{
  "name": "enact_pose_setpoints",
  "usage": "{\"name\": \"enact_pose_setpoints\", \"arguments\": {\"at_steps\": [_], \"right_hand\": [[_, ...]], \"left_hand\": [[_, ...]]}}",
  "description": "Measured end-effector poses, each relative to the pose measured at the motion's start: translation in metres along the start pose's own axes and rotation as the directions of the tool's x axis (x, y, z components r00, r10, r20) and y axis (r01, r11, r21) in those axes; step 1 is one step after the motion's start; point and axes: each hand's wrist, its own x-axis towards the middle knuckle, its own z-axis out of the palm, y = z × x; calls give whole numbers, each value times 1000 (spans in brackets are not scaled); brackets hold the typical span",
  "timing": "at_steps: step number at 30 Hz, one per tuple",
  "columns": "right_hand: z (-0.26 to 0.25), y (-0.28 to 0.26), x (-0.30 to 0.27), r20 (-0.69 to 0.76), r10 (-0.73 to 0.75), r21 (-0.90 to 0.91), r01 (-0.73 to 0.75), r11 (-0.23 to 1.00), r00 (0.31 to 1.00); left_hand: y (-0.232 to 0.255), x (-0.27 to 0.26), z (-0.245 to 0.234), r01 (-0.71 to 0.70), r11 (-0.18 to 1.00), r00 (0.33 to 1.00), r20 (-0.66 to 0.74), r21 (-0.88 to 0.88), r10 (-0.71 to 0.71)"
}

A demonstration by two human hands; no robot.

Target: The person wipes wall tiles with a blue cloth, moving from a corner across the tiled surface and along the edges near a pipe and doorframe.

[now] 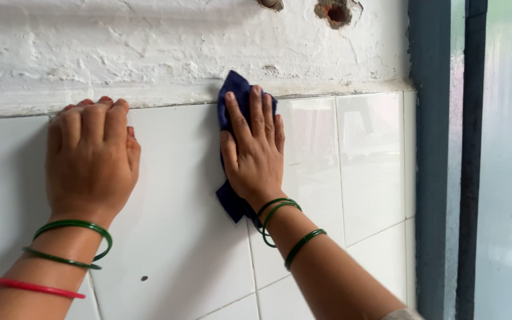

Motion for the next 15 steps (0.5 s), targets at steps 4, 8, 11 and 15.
{"name": "enact_pose_setpoints", "arguments": {"at_steps": [4,8,11,15], "right_hand": [[23,-45,-2,-200,433,88,-424,901,879],[35,-119,-22,-71,43,105,-35,994,997],[25,-105,-23,-49,-73,123,79,989,996],[12,-61,-23,41,-143,129,137,982,989]], "left_hand": [[2,1,-2,-19,997,1000,22,72,18],[-3,-4,3,16,1000,998,55,-18,-15],[-6,-7,-6,-8,999,1000,26,-41,9],[-2,-4,-9,-13,1000,999,33,12,13]]}}
